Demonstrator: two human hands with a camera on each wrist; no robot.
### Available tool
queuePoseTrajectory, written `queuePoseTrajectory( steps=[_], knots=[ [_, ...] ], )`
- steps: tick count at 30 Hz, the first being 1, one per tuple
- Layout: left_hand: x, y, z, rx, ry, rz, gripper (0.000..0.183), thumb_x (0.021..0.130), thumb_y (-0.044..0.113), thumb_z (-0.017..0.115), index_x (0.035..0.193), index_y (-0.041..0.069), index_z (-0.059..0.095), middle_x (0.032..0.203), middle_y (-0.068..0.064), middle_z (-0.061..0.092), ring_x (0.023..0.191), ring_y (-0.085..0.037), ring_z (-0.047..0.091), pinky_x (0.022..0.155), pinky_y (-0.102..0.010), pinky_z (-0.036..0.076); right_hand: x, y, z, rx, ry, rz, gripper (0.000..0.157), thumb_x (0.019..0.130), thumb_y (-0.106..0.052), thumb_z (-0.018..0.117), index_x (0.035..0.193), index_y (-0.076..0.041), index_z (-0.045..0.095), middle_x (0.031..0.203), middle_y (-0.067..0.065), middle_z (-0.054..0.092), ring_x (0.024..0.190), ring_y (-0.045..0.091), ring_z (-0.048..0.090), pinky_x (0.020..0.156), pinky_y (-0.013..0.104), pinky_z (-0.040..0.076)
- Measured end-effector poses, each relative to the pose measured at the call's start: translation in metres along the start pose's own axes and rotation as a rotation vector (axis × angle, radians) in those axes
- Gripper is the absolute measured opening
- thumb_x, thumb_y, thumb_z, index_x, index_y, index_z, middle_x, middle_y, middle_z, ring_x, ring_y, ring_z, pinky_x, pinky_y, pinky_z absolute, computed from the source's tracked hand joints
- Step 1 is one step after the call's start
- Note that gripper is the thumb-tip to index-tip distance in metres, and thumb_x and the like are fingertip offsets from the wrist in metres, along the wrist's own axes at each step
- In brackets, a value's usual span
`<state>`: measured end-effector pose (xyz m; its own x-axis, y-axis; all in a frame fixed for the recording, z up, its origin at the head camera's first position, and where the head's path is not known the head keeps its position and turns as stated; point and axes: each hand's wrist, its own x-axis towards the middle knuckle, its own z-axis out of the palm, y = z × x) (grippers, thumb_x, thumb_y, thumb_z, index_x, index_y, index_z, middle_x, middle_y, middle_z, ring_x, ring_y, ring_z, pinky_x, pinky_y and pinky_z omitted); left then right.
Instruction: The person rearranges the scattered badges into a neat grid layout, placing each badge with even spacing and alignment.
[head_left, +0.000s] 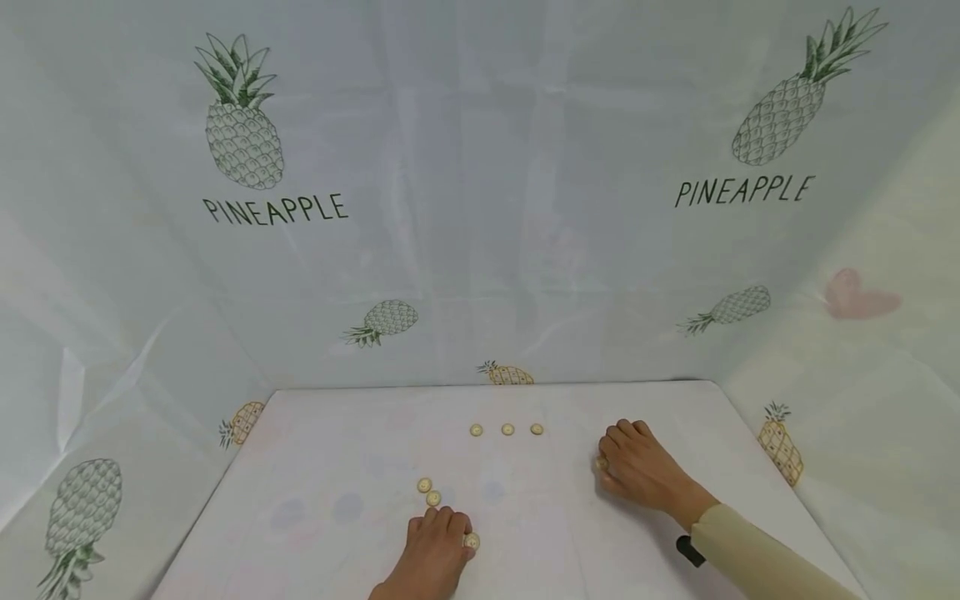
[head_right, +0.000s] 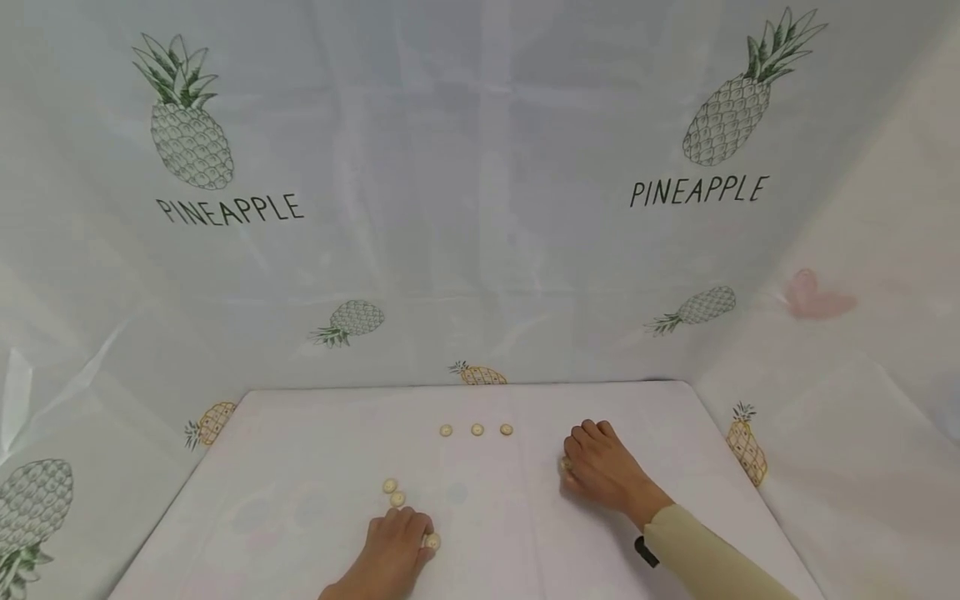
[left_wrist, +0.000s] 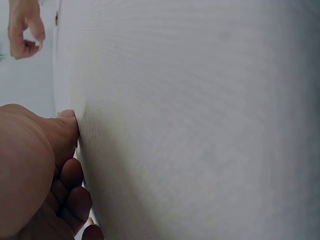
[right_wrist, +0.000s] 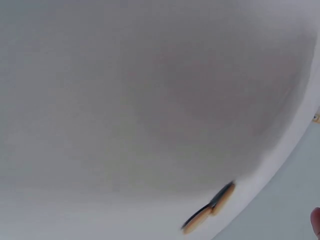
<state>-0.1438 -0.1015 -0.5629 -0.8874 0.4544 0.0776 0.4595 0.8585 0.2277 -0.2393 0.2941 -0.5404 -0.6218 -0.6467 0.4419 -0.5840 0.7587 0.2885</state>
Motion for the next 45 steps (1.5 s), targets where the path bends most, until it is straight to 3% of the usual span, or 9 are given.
queuePoseTrajectory(
  steps=[12, 16, 22, 34, 45],
  knots=[
    [0.004, 0.004, 0.0, 0.033, 0.003, -0.017, 0.029, 0.094, 0.036, 0.079, 0.107, 0.019, 0.061, 0.091, 0.008, 0.05, 0.084, -0.012, 0.038, 0.078, -0.038, 0.036, 0.061, -0.026, 0.007, 0.072, -0.13, 0.061, 0.023, 0.086, -0.03, 0.08, 0.093, -0.012, 0.068, 0.093, -0.001, 0.058, 0.091, 0.021, 0.046, 0.085, 0.042, 0.038],
    [0.005, 0.007, -0.005, 0.057, 0.015, 0.014, 0.029, 0.093, 0.036, 0.079, 0.107, 0.017, 0.062, 0.093, 0.007, 0.051, 0.084, -0.012, 0.039, 0.075, -0.035, 0.035, 0.071, -0.032, 0.011, 0.097, -0.154, 0.072, 0.02, 0.086, -0.029, 0.081, 0.091, -0.013, 0.069, 0.093, -0.002, 0.06, 0.091, 0.02, 0.045, 0.085, 0.041, 0.038],
    [0.005, 0.008, -0.005, 0.089, 0.001, 0.016, 0.03, 0.094, 0.037, 0.078, 0.107, 0.016, 0.062, 0.091, 0.006, 0.048, 0.083, -0.013, 0.037, 0.076, -0.036, 0.035, 0.078, -0.04, 0.014, 0.12, -0.145, 0.05, 0.019, 0.087, -0.028, 0.08, 0.087, -0.012, 0.07, 0.092, -0.001, 0.063, 0.088, 0.019, 0.045, 0.082, 0.041, 0.039],
    [0.004, 0.006, -0.004, 0.042, 0.003, 0.0, 0.03, 0.092, 0.035, 0.081, 0.107, 0.018, 0.062, 0.089, 0.008, 0.048, 0.082, -0.012, 0.037, 0.077, -0.038, 0.037, 0.082, -0.045, 0.026, 0.148, -0.217, 0.08, 0.016, 0.089, -0.029, 0.076, 0.086, -0.014, 0.071, 0.089, -0.003, 0.062, 0.086, 0.018, 0.045, 0.082, 0.04, 0.039],
    [0.002, 0.004, -0.004, 0.016, 0.024, -0.016, 0.03, 0.091, 0.034, 0.083, 0.105, 0.019, 0.061, 0.087, 0.009, 0.047, 0.082, -0.011, 0.038, 0.078, -0.037, 0.036, 0.079, -0.048, 0.03, 0.187, -0.22, 0.12, 0.017, 0.088, -0.031, 0.077, 0.087, -0.015, 0.073, 0.087, -0.005, 0.059, 0.086, 0.018, 0.044, 0.083, 0.041, 0.04]
  ],
)
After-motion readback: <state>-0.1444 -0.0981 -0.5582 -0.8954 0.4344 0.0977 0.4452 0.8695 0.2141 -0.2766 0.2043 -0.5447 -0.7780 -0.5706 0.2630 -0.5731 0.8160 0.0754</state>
